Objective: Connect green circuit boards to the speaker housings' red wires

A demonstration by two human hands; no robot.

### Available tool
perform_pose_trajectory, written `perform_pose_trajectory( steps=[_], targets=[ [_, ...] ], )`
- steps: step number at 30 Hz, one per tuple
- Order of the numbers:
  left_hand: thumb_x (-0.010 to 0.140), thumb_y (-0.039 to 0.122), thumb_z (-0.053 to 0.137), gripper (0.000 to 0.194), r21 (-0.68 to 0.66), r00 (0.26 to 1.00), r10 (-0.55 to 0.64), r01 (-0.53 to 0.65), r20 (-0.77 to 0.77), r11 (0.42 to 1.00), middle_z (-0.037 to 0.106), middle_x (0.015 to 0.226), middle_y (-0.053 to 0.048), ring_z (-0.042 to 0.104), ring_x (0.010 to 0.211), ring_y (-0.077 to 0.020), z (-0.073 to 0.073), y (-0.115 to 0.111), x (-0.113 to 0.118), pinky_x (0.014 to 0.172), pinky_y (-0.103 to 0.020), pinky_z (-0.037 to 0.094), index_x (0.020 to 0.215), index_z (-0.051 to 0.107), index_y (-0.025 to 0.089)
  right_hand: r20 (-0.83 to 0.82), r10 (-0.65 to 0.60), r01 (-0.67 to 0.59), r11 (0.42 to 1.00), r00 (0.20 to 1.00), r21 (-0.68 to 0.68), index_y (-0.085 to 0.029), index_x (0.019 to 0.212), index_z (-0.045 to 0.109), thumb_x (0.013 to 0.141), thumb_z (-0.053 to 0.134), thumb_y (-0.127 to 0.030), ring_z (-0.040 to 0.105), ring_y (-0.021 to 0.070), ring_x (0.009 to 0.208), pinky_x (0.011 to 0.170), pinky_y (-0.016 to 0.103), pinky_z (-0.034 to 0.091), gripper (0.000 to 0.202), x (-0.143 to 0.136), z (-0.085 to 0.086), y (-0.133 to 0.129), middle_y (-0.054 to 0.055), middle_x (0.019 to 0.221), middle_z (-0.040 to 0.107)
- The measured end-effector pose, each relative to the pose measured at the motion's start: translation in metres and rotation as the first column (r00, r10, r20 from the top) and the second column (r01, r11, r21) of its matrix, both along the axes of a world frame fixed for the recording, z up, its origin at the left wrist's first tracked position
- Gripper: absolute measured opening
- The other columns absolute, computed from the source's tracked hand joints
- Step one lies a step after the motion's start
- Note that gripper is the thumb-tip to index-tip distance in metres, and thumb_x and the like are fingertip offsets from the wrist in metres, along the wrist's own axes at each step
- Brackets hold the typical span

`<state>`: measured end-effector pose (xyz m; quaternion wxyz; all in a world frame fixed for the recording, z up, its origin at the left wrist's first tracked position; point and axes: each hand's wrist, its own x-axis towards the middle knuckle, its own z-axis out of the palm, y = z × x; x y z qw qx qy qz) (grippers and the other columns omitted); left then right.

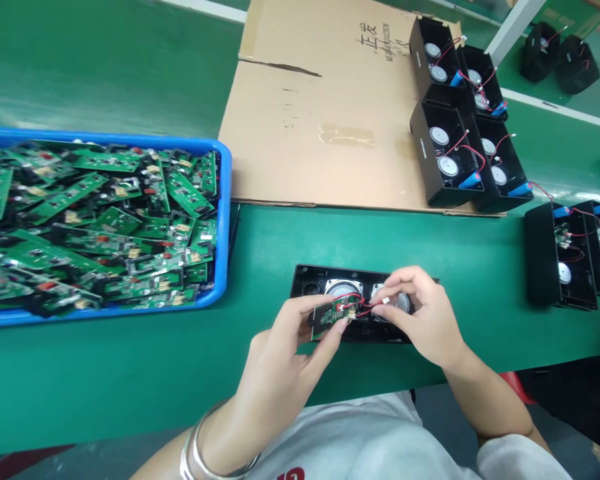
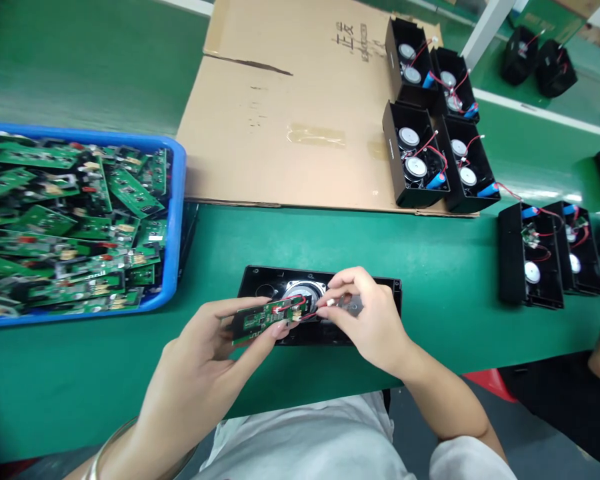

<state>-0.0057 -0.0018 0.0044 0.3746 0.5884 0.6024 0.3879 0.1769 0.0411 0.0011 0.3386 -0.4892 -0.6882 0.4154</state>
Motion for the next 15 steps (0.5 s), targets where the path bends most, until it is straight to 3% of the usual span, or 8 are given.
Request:
perform_pose_trajectory(
  steps=[3,7,10,15],
  targets=[
    [0.082,0.019,0.062,0.02,0.022,1.0,-0.016,0.016,0.009,1.0,0.075,0.086,0.004,0.072,0.069,-0.0115,-0.001,-0.001,-0.002,0.064,-0.016,0.058,0.1,0.056,0.023,-0.109,0.029,-0.044,0.99,0.994,-0.136,-0.02,0.077,0.056,0.079,0.069,-0.038,0.064,0.0131,0.062,0.058,0.024,0.049,0.023,-0.003,-0.003,0.0,-0.001,0.07,0.069],
    [0.082,0.019,0.062,0.022,0.044,0.997,-0.07,0.069,0.026,0.997,0.075,0.09,0.006,0.072,0.07,-0.0099,0.0,-0.002,-0.004,0.068,-0.015,0.057,0.103,0.058,0.026,0.029,0.221,-0.223,0.97,0.975,0.095,-0.019,0.072,0.064,0.087,0.062,-0.031,0.06,0.0128,0.066,0.065,0.028,0.046,0.019,0.0,0.0,0.003,0.0,0.069,0.069],
    [0.082,0.019,0.061,0.022,0.007,0.996,-0.079,0.078,0.048,0.997,0.075,0.09,0.006,0.072,0.07,-0.0094,0.002,0.001,-0.005,0.065,-0.013,0.057,0.103,0.059,0.025,0.151,0.278,-0.306,0.926,0.949,0.22,-0.019,0.079,0.067,0.091,0.056,-0.023,0.059,0.0139,0.071,0.069,0.031,0.044,0.018,0.004,0.004,0.005,0.002,0.076,0.071],
    [0.082,0.022,0.06,0.022,-0.101,0.986,-0.084,0.1,0.146,0.99,0.075,0.087,0.004,0.072,0.066,-0.0114,0.006,0.005,-0.006,0.046,-0.01,0.053,0.104,0.059,0.023,0.205,0.373,-0.397,0.913,0.905,0.091,-0.02,0.084,0.069,0.091,0.056,-0.019,0.059,0.0132,0.075,0.072,0.031,0.041,0.015,0.006,0.009,0.009,0.0,0.08,0.07]
  ],
)
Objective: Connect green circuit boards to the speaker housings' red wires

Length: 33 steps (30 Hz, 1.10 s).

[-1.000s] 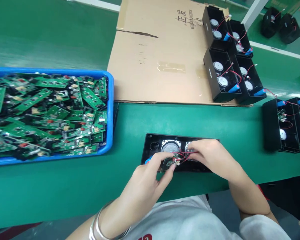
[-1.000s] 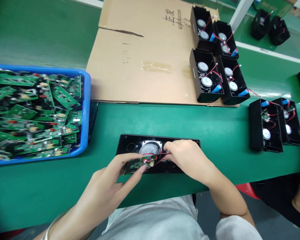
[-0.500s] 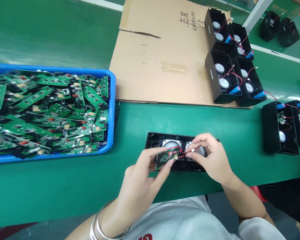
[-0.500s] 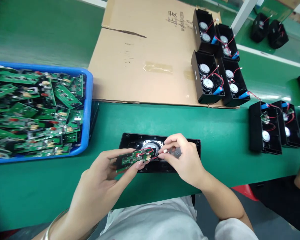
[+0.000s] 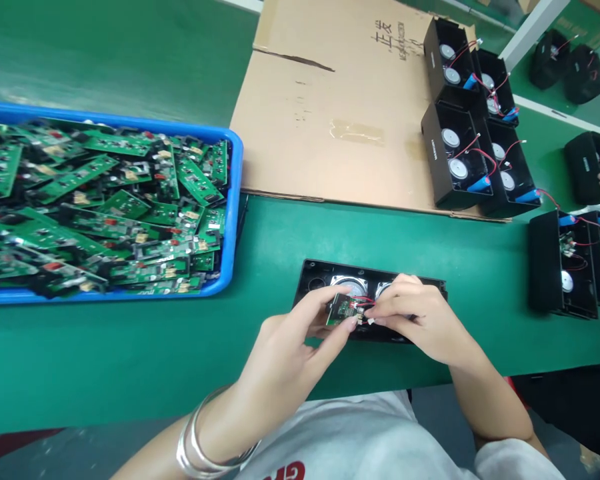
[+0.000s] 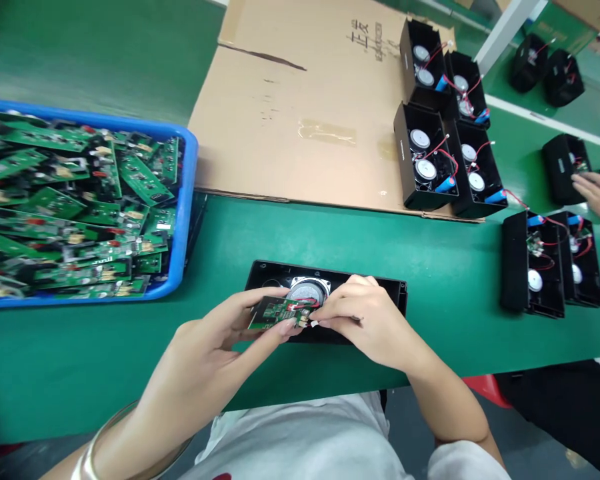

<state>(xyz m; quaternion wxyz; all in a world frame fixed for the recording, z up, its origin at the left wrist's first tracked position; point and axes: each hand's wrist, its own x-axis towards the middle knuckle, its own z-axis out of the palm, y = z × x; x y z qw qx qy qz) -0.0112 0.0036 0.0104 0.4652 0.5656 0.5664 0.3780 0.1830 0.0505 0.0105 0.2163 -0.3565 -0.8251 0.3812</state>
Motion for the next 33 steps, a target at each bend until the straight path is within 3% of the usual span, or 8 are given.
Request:
perform_pose_trajectory(
  steps=[4,8,15,21,25,29,33],
  targets=[
    [0.081,0.024,0.062,0.021,-0.064,0.998,-0.002,0.005,0.056,0.998,0.075,0.08,0.004,0.073,0.066,-0.0138,-0.001,0.002,0.0,0.042,-0.011,0.051,0.102,0.061,0.022,-0.019,-0.039,0.037,0.993,0.999,-0.109,-0.019,0.079,0.067,0.087,0.058,-0.015,0.059,0.0123,0.071,0.073,0.03,0.042,0.012,-0.001,-0.001,0.002,0.0,0.076,0.069],
    [0.08,0.025,0.063,0.021,-0.072,0.999,-0.006,0.009,0.051,0.997,0.075,0.079,0.004,0.072,0.062,-0.0129,-0.003,0.003,0.0,0.038,-0.011,0.048,0.1,0.061,0.022,0.0,-0.119,0.119,0.992,0.993,0.051,-0.018,0.075,0.063,0.084,0.057,-0.013,0.057,0.0122,0.066,0.068,0.028,0.042,0.012,-0.005,-0.004,-0.002,0.0,0.07,0.067],
    [0.08,0.024,0.063,0.019,-0.06,1.0,-0.018,0.019,0.01,0.998,0.075,0.074,0.004,0.071,0.063,-0.0125,-0.005,0.002,0.001,0.056,-0.014,0.055,0.099,0.061,0.021,0.069,-0.08,0.06,0.967,0.994,0.249,-0.017,0.073,0.061,0.088,0.053,-0.013,0.054,0.0121,0.066,0.067,0.028,0.039,0.018,-0.013,-0.006,-0.011,0.0,0.07,0.066],
    [0.083,0.026,0.06,0.022,-0.057,0.998,-0.061,0.06,-0.02,0.997,0.073,0.075,0.003,0.067,0.054,-0.0113,-0.006,0.001,-0.001,0.038,-0.014,0.046,0.104,0.061,0.021,0.081,-0.087,0.061,0.958,0.993,0.279,-0.017,0.073,0.061,0.091,0.051,-0.015,0.053,0.0123,0.067,0.066,0.028,0.038,0.02,-0.011,-0.005,-0.012,0.0,0.071,0.066],
    [0.083,0.025,0.06,0.021,0.001,0.994,-0.077,0.077,-0.074,0.997,0.069,0.065,0.004,0.064,0.05,-0.0109,-0.007,0.002,0.002,0.041,-0.015,0.047,0.103,0.061,0.02,0.119,-0.088,0.043,0.938,0.989,0.343,-0.016,0.075,0.062,0.092,0.05,-0.015,0.052,0.0132,0.065,0.065,0.029,0.036,0.021,-0.011,-0.005,-0.014,0.001,0.068,0.065],
    [0.085,0.025,0.058,0.021,0.039,0.989,-0.104,0.108,-0.106,0.993,0.073,0.075,0.001,0.068,0.062,-0.0137,-0.008,0.001,0.001,0.052,-0.019,0.053,0.105,0.061,0.02,0.125,-0.128,0.068,0.913,0.984,0.403,-0.016,0.075,0.062,0.093,0.049,-0.015,0.054,0.0136,0.067,0.066,0.03,0.037,0.022,-0.013,-0.007,-0.019,0.002,0.07,0.066],
    [0.086,0.025,0.054,0.02,0.065,0.983,-0.132,0.141,-0.126,0.988,0.072,0.073,0.002,0.067,0.058,-0.0128,-0.006,0.001,-0.002,0.054,-0.02,0.053,0.106,0.06,0.022,0.061,-0.191,0.161,0.93,0.98,0.33,-0.016,0.081,0.06,0.095,0.05,-0.024,0.056,0.0128,0.066,0.067,0.029,0.039,0.019,-0.014,-0.008,-0.021,0.001,0.069,0.065]
  ],
)
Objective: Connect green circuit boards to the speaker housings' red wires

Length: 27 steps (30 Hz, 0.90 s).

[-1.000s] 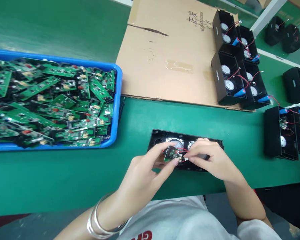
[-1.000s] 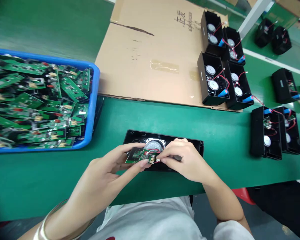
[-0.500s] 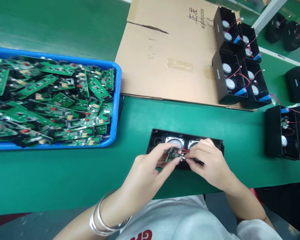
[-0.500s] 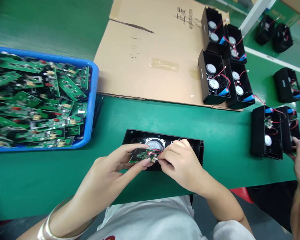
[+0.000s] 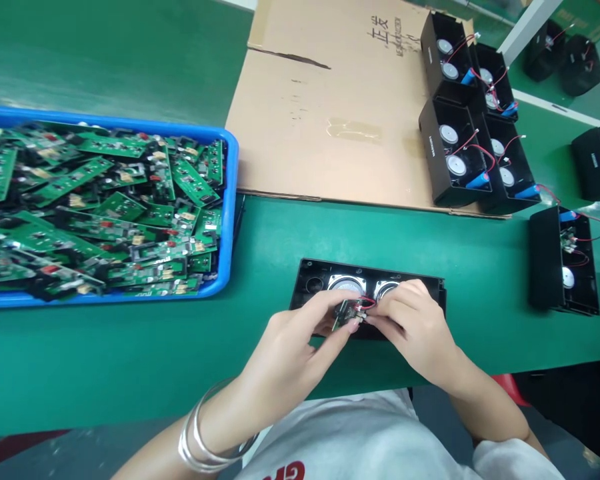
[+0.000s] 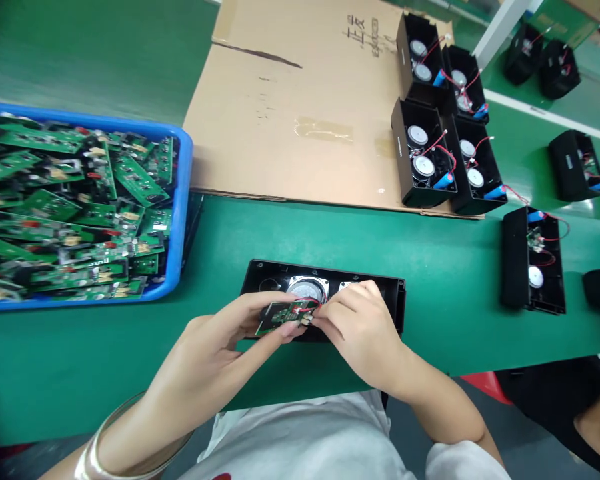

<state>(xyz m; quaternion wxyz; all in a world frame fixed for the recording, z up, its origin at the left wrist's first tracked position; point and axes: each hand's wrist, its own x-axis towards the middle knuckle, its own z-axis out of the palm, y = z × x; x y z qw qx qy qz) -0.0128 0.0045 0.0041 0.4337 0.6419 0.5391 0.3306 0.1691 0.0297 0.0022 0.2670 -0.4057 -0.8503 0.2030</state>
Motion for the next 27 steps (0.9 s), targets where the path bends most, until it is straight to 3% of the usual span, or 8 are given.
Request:
perform_pose_trajectory(
  steps=[5,13,18,20,23,25,27],
  targets=[
    [0.085,0.02,0.055,0.017,0.061,0.997,-0.044,0.047,-0.063,0.997,0.07,0.068,0.005,0.063,0.051,-0.0109,0.003,0.0,-0.001,0.044,-0.018,0.047,0.101,0.06,0.024,0.03,0.016,-0.012,0.992,0.999,-0.129,-0.015,0.101,0.059,0.097,0.045,-0.03,0.057,0.0143,0.069,0.069,0.03,0.041,0.021,0.002,0.001,0.003,0.002,0.074,0.065],
    [0.085,0.022,0.052,0.018,0.052,0.994,-0.064,0.069,-0.089,0.996,0.073,0.072,0.002,0.062,0.049,-0.0112,-0.001,0.0,-0.003,0.047,-0.02,0.05,0.099,0.063,0.025,0.061,0.07,-0.058,0.982,0.996,-0.179,-0.015,0.09,0.062,0.092,0.053,-0.021,0.053,0.0153,0.069,0.07,0.03,0.039,0.011,0.003,0.001,0.01,0.002,0.075,0.066],
    [0.084,0.028,0.056,0.017,-0.08,0.998,-0.022,0.027,0.06,0.996,0.074,0.078,-0.001,0.07,0.062,-0.0154,0.0,-0.002,-0.002,0.053,-0.021,0.054,0.1,0.062,0.023,-0.016,0.11,-0.112,0.978,0.994,-0.179,-0.015,0.089,0.063,0.089,0.059,-0.026,0.055,0.0152,0.07,0.071,0.03,0.044,0.011,0.007,0.002,0.013,0.001,0.073,0.065],
    [0.082,0.028,0.06,0.017,-0.135,0.993,0.043,-0.028,0.111,0.99,0.074,0.083,-0.002,0.071,0.069,-0.0166,0.0,-0.005,0.001,0.059,-0.023,0.056,0.098,0.061,0.022,0.004,0.083,-0.081,0.985,0.997,-0.149,-0.015,0.098,0.062,0.091,0.055,-0.031,0.058,0.0176,0.081,0.076,0.031,0.047,0.019,0.014,0.006,0.014,0.005,0.086,0.067],
    [0.079,0.028,0.064,0.017,-0.154,0.986,0.128,-0.11,0.112,0.982,0.074,0.081,0.0,0.071,0.07,-0.0163,-0.001,-0.011,0.006,0.055,-0.021,0.055,0.094,0.058,0.022,0.103,0.004,0.009,0.992,0.995,-0.128,-0.018,0.115,0.056,0.09,0.053,-0.041,0.056,0.0229,0.104,0.088,0.039,0.048,0.033,0.03,0.012,0.016,0.011,0.112,0.062],
    [0.076,0.03,0.066,0.019,-0.128,0.982,0.178,-0.169,0.063,0.977,0.073,0.074,0.002,0.069,0.064,-0.0152,-0.002,-0.014,0.006,0.05,-0.02,0.052,0.091,0.057,0.023,0.194,0.029,0.0,0.989,0.981,-0.146,-0.019,0.126,0.049,0.08,0.064,-0.05,0.047,0.0285,0.121,0.097,0.048,0.044,0.057,0.039,0.013,0.015,0.014,0.128,0.052],
    [0.075,0.033,0.068,0.021,-0.087,0.973,0.23,-0.228,0.008,0.97,0.07,0.068,0.004,0.066,0.057,-0.0141,-0.003,-0.015,0.006,0.044,-0.019,0.049,0.089,0.056,0.023,0.311,0.108,-0.058,0.985,0.944,-0.165,-0.015,0.136,0.04,0.062,0.078,-0.054,0.033,0.0363,0.132,0.102,0.056,0.035,0.091,0.042,0.01,0.013,0.021,0.141,0.038]
  ],
)
